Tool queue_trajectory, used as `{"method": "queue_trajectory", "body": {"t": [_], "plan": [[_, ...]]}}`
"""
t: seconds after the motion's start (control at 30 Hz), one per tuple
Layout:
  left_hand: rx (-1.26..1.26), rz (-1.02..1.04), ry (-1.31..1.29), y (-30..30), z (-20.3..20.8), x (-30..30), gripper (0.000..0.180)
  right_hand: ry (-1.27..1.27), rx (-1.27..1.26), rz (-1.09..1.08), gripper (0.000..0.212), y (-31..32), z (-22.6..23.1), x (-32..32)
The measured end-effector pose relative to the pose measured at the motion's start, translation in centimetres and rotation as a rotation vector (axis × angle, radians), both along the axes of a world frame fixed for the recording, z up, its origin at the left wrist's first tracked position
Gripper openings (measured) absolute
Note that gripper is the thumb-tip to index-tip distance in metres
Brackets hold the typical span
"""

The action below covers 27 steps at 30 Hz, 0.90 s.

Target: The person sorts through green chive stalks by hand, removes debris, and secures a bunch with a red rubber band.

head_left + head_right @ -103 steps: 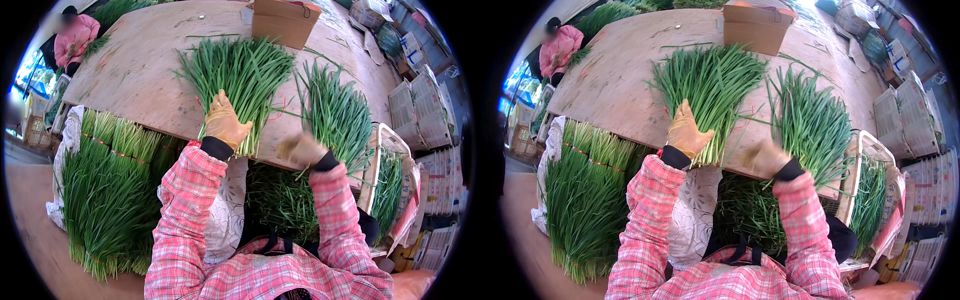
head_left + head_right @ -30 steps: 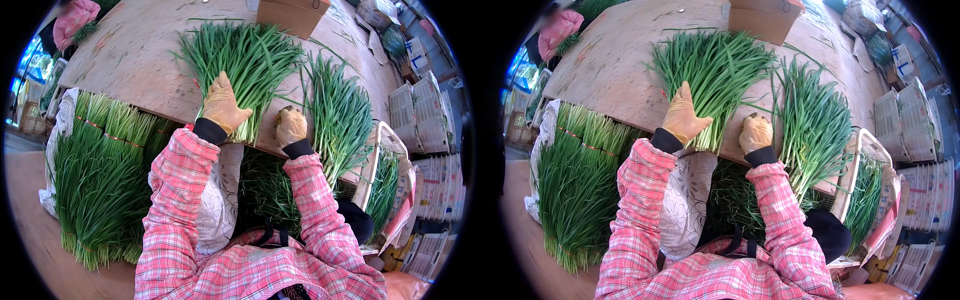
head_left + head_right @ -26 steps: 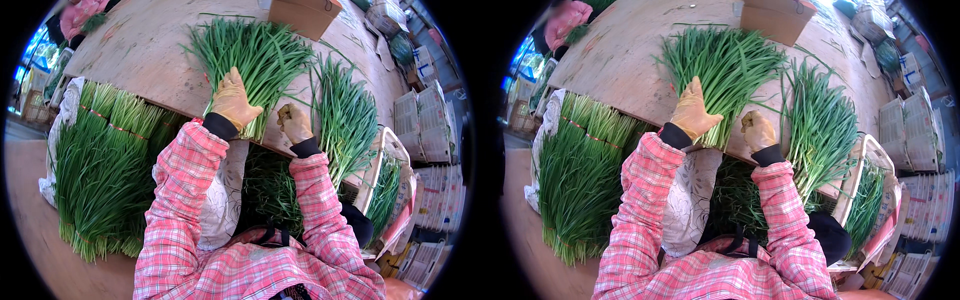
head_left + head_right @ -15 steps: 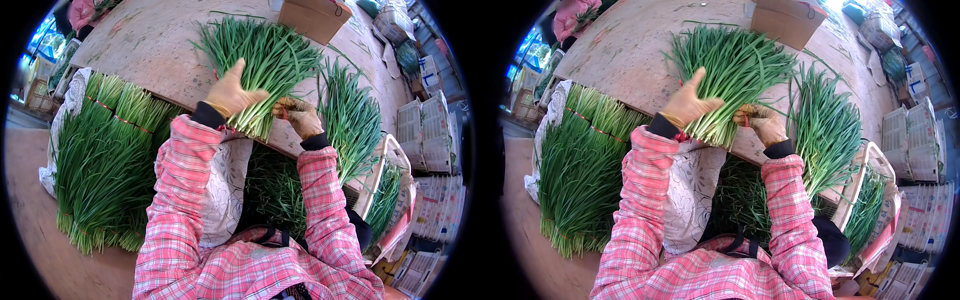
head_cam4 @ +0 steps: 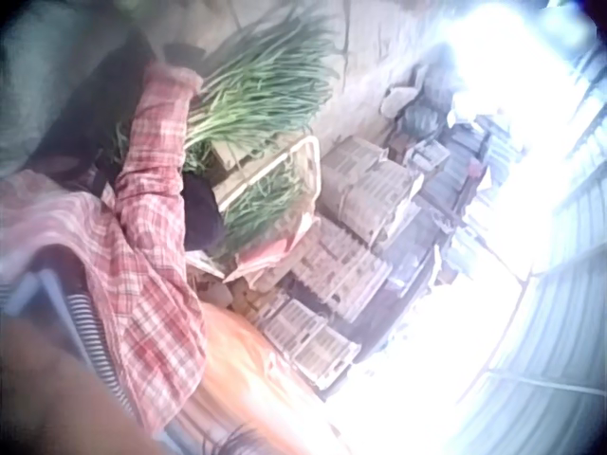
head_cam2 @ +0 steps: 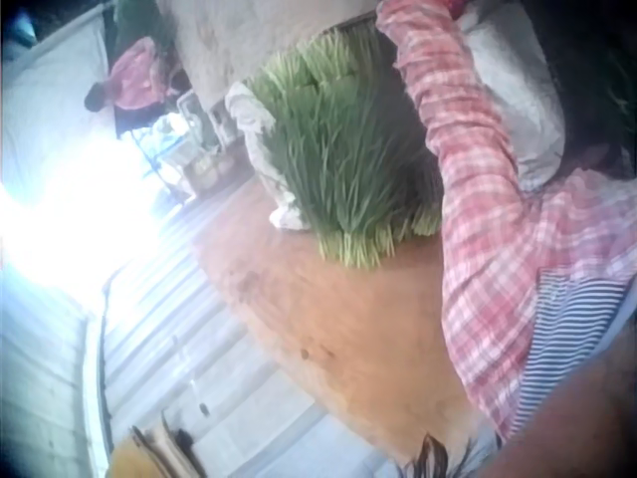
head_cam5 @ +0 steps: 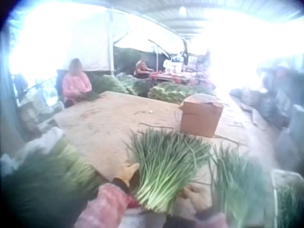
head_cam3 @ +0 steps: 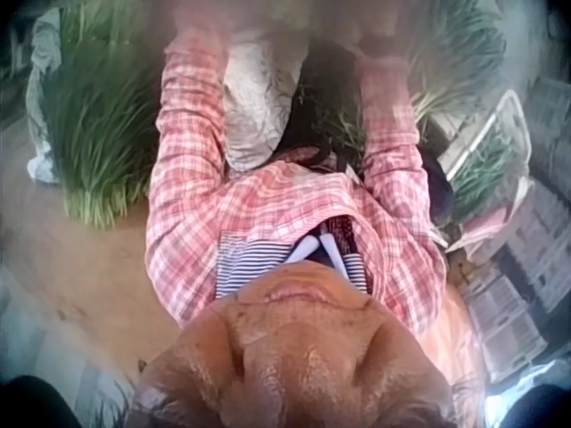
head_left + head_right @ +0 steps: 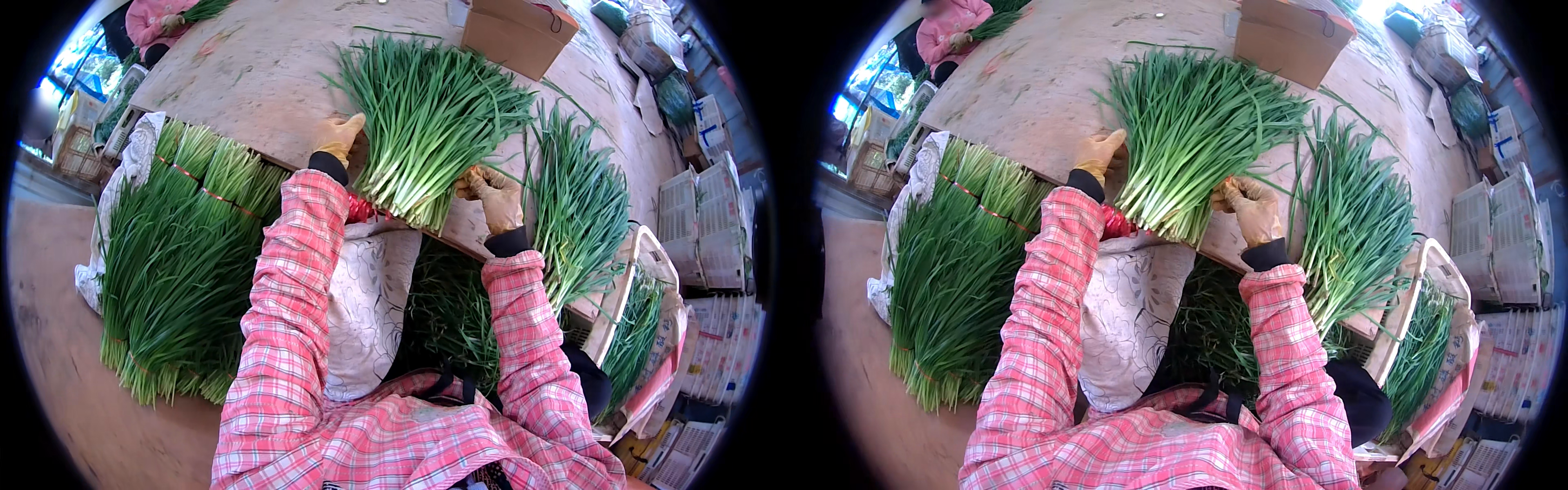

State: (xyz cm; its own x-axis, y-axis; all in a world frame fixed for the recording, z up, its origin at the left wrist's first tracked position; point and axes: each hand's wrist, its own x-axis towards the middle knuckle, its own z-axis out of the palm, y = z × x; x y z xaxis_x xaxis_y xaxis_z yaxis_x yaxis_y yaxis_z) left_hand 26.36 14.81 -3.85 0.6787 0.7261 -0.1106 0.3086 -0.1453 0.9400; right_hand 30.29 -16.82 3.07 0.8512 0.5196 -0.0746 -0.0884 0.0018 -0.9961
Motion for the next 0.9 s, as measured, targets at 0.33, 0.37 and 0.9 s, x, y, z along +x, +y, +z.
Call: {"method": "queue_trajectory", "body": {"t": [0.33, 0.37, 0.9], "plan": [[-0.310, -0.076, 0.051, -0.6, 2.3, -0.7, 0.019, -0.032, 0.014, -0.030, 0.020, -0.3, 0.3, -0.4], [-0.335, -0.117, 0.092, -0.4, 2.4, -0.7, 0.019, -0.028, 0.013, -0.038, 0.020, -0.2, 0.3, -0.4], [-0.946, -0.478, -0.326, -2.9, 6.4, -1.2, 0.011, -0.055, 0.122, -0.037, 0.020, 2.2, 1.1, 0.2]]}}
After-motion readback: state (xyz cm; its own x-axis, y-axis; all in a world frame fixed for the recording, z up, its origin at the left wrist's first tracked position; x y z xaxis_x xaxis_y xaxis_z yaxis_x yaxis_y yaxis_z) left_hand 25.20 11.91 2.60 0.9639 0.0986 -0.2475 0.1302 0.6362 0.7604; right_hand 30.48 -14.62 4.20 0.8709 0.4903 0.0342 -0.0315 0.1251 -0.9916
